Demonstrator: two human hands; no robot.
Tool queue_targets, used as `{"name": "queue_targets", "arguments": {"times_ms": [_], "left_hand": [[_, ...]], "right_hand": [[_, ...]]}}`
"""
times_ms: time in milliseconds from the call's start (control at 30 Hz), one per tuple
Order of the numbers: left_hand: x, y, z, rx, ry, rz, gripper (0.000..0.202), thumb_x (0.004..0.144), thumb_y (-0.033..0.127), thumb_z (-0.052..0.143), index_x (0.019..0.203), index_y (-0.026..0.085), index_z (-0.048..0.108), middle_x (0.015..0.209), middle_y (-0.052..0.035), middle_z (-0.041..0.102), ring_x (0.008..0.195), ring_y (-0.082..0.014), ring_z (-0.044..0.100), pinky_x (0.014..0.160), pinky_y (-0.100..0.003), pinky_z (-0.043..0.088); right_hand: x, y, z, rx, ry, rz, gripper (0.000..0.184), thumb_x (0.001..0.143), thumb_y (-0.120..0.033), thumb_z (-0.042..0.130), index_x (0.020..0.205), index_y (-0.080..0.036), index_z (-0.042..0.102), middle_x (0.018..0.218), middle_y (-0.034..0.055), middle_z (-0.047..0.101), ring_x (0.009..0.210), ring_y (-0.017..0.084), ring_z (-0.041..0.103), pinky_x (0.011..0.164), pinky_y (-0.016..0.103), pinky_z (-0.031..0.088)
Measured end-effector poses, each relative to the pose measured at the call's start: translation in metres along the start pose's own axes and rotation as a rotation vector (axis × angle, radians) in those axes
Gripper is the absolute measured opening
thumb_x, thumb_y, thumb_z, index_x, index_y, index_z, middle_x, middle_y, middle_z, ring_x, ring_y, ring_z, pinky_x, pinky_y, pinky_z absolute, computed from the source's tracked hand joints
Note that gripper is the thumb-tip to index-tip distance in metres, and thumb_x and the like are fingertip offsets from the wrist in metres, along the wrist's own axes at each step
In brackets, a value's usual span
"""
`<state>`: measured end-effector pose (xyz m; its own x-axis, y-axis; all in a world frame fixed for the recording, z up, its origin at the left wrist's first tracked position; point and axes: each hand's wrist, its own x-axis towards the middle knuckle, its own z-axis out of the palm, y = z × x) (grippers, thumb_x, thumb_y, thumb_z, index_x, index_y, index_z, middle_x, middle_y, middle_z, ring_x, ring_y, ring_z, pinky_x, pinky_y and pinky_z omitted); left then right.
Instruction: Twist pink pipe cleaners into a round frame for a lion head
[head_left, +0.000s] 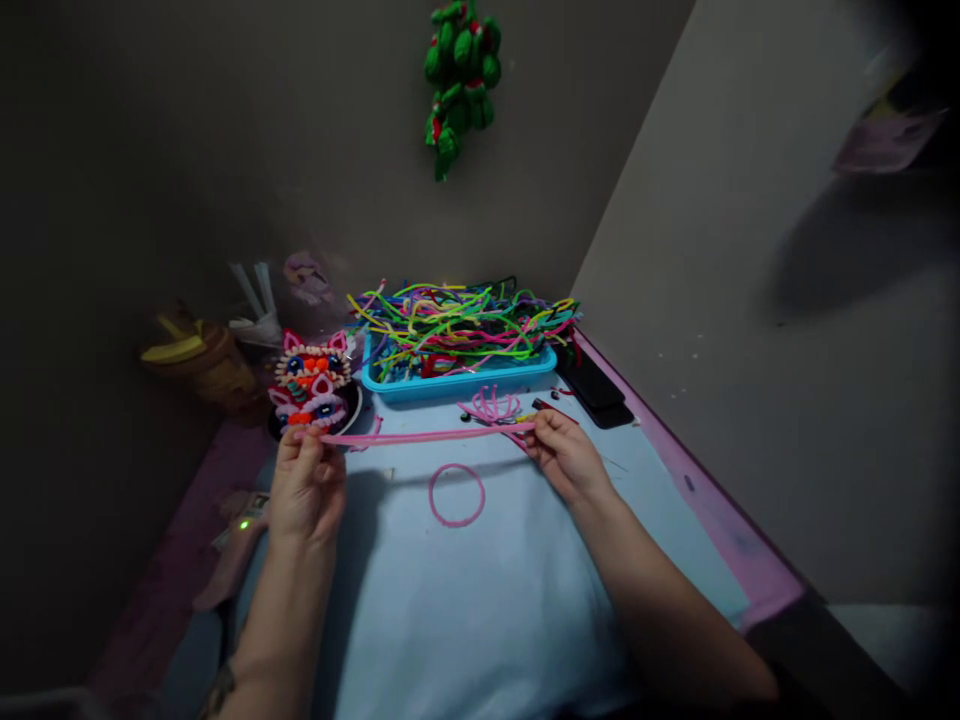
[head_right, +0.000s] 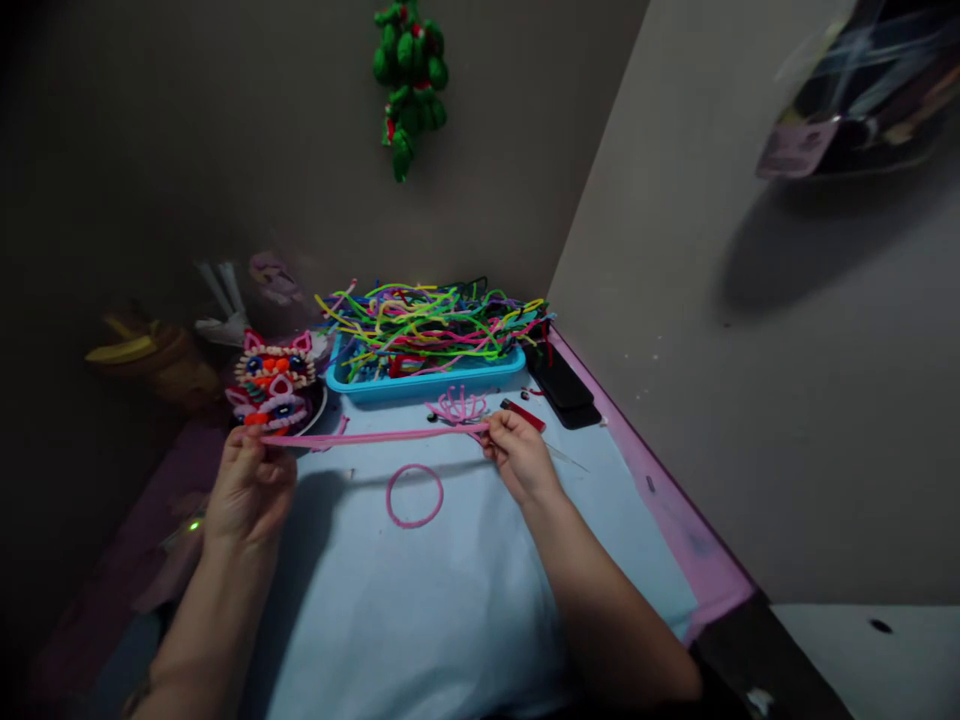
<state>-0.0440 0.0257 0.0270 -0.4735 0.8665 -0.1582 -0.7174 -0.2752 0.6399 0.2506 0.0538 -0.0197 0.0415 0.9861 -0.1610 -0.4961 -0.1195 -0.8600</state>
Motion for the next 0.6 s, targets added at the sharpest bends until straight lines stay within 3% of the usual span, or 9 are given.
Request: {"name": "queue_targets", "arguments": {"times_ms": [100,167,367,600], "left_hand": [[0.001,0.001,-0.002,-0.080,0.030,-0.042,0.020,0.077,0.003,0.071,0.074,0.020,0.062,0.066,0.0107,0.070,0.062,-0.0064,0.069,0.067,-0.019,0.059],[0.001,0.003,-0.003,-0.126,0.041,-0.088,0.023,0.080,0.000,0.066,0.075,0.022,0.063,0.064,0.0120,0.069,0.061,-0.0064,0.068,0.071,-0.021,0.060],[0.000,0.004,-0.001,-0.191,0.035,-0.090,0.025,0.084,-0.002,0.057,0.071,0.019,0.060,0.059,0.0101,0.066,0.054,-0.0047,0.064,0.069,-0.017,0.059],[-0.004,0.005,0.008,-0.226,-0.019,-0.134,0.026,0.094,0.008,0.050,0.072,0.021,0.057,0.060,0.0087,0.061,0.055,-0.0039,0.061,0.070,-0.016,0.058]], "right_hand": [[0.001,0.004,0.000,-0.048,0.011,0.001,0.037,0.054,-0.039,0.088,0.065,-0.017,0.059,0.058,-0.0025,0.058,0.051,0.008,0.049,0.043,0.017,0.037],[0.002,0.008,0.000,-0.079,0.021,-0.017,0.036,0.055,-0.040,0.086,0.065,-0.017,0.059,0.056,-0.0032,0.057,0.048,0.007,0.047,0.042,0.017,0.034],[0.003,0.013,-0.001,-0.133,0.034,-0.076,0.033,0.060,-0.040,0.081,0.066,-0.018,0.058,0.055,-0.0039,0.055,0.044,0.006,0.042,0.040,0.018,0.028],[0.002,0.009,-0.001,-0.173,0.055,-0.103,0.036,0.061,-0.043,0.081,0.067,-0.017,0.057,0.055,-0.0043,0.054,0.043,0.005,0.040,0.041,0.018,0.025]]}}
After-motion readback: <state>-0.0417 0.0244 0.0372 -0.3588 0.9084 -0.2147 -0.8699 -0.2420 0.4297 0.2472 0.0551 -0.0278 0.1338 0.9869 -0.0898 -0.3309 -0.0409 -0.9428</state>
